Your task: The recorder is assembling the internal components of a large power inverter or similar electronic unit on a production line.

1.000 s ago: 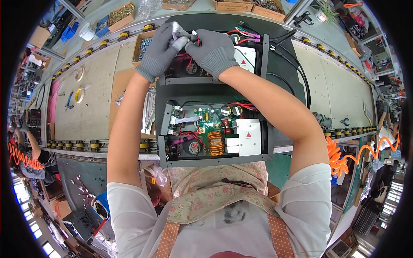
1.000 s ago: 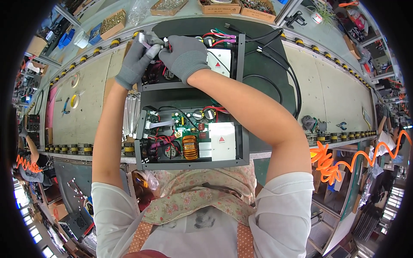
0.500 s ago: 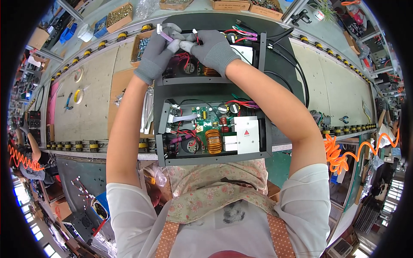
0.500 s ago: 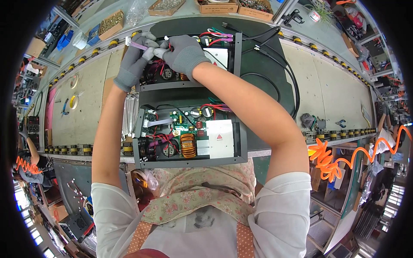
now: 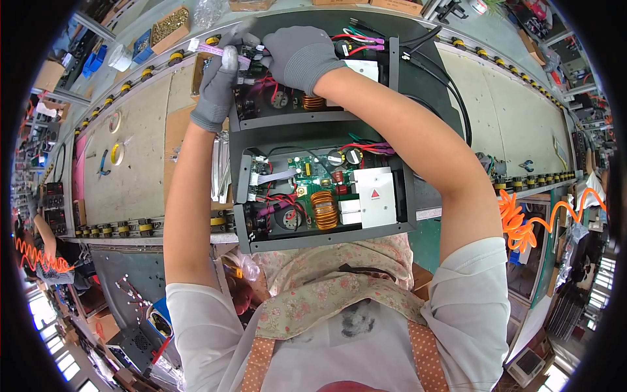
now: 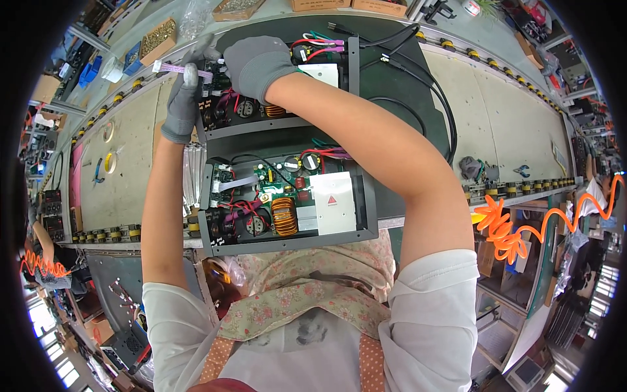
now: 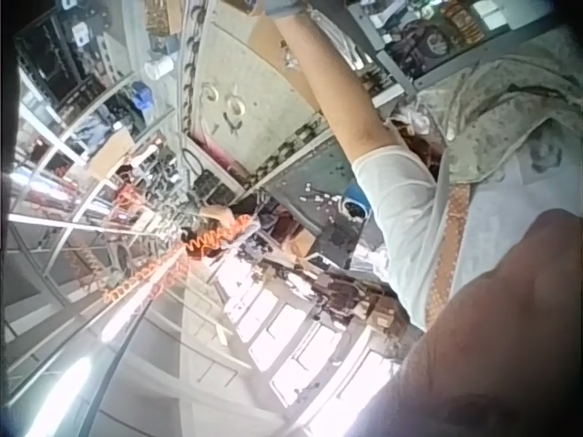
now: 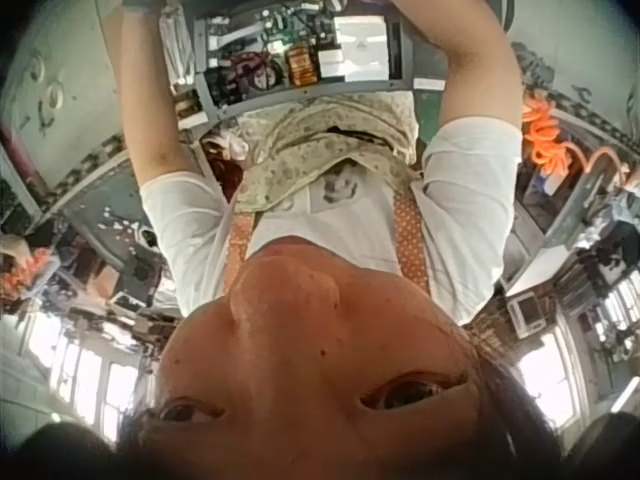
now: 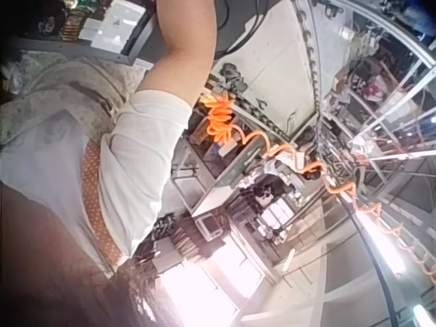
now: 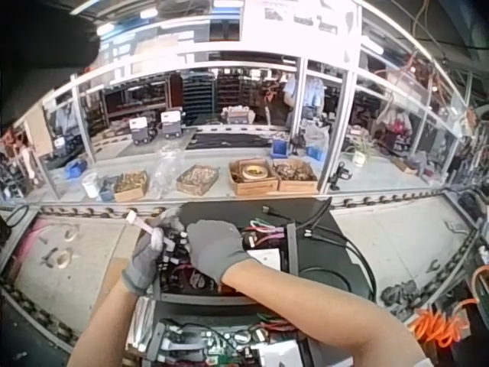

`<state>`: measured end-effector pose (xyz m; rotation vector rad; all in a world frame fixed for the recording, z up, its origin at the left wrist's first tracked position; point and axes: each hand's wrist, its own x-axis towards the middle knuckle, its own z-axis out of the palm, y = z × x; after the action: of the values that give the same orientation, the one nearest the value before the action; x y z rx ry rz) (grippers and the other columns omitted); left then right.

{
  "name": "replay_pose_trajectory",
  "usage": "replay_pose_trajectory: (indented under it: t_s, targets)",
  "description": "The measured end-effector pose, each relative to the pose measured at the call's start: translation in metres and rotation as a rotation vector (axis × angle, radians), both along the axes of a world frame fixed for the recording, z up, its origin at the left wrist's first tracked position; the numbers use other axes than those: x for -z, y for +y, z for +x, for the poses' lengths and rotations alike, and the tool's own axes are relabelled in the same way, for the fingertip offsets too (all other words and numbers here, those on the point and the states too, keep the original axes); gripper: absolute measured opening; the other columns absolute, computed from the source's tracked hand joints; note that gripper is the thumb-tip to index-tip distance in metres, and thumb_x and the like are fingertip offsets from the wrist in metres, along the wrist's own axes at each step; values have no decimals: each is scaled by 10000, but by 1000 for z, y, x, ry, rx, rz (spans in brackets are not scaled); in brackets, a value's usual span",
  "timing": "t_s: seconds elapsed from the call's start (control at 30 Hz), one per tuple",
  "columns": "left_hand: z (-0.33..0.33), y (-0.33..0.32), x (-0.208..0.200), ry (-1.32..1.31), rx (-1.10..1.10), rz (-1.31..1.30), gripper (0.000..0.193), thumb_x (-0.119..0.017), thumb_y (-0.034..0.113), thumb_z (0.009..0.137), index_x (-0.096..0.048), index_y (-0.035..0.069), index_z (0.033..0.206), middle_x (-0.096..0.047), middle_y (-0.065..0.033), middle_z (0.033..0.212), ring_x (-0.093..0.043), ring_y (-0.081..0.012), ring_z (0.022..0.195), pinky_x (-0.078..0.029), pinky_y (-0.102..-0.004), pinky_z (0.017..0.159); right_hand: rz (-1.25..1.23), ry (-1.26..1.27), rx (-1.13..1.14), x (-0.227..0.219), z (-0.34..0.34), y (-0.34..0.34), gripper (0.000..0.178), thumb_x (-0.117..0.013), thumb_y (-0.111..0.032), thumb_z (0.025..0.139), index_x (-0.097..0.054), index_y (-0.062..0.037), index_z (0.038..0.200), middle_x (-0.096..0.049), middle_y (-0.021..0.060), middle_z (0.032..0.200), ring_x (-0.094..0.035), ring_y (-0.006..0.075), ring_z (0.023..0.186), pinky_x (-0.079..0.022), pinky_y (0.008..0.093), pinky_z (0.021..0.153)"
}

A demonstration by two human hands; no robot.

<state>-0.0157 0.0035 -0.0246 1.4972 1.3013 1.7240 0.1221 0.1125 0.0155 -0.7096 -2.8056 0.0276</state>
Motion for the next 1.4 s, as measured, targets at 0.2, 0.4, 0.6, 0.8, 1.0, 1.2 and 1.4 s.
replay_pose_trajectory:
  t_s: [0.2, 0.4, 0.6, 0.8, 1.0, 1.2, 1.4]
  targets:
    - [7, 2, -10, -20, 50, 10, 627, -401, 454, 1019, -301, 84, 1516, -547, -94, 1305, -530, -166, 1140, -417, -308, 1008, -29, 99, 62, 3, -1, 2, 286, -625, -371, 871, -702, -117, 980, -695, 115, 895, -682, 299, 888, -539, 434, 781]
    - [-9, 4, 11, -92, -24, -68, 586, -453, 388, 1021, -334, 74, 1501, -524, -88, 1352, -501, -153, 1191, -400, -296, 1024, -19, 180, 73, 9, -3, 4, 276, -624, -361, 872, -702, -118, 976, -690, 109, 883, -684, 297, 859, -540, 437, 770]
    - [-11, 5, 22, -94, -105, -63, 559, -479, 350, 1024, -366, 46, 1479, -524, -61, 1334, -502, -138, 1169, -396, -291, 1022, 35, 232, 44, 15, -5, 4, 252, -636, -344, 860, -700, -118, 951, -687, 106, 873, -684, 299, 839, -539, 443, 742]
    - [-16, 5, 19, -18, -77, -77, 578, -468, 358, 1027, -334, 51, 1498, -513, -55, 1333, -491, -130, 1153, -390, -281, 1009, 57, 256, 5, 15, -12, 1, 179, -668, -240, 777, -694, -103, 890, -684, 115, 835, -684, 310, 798, -536, 436, 722]
    - [4, 0, 1, 105, -42, 32, 599, -418, 356, 1032, -263, 61, 1529, -449, -73, 1438, -449, -156, 1232, -360, -294, 1040, 41, 329, 4, 15, -10, -5, 157, -664, -183, 734, -689, -90, 858, -680, 130, 828, -679, 317, 788, -530, 438, 719]
    - [15, -4, -3, 63, -22, 41, 670, -416, 425, 1001, -244, 58, 1535, -414, -104, 1486, -375, -202, 1344, -287, -331, 1109, -26, 417, 24, 18, -8, -6, 159, -671, -168, 725, -685, -96, 865, -674, 127, 827, -672, 311, 793, -522, 427, 714]
    - [15, -1, -8, 265, -81, 143, 725, -416, 494, 978, -250, 61, 1534, -433, -115, 1472, -379, -220, 1352, -260, -344, 1124, 13, 392, 13, 16, -7, -9, 147, -668, -164, 741, -677, -98, 873, -668, 116, 816, -672, 301, 777, -523, 421, 702]
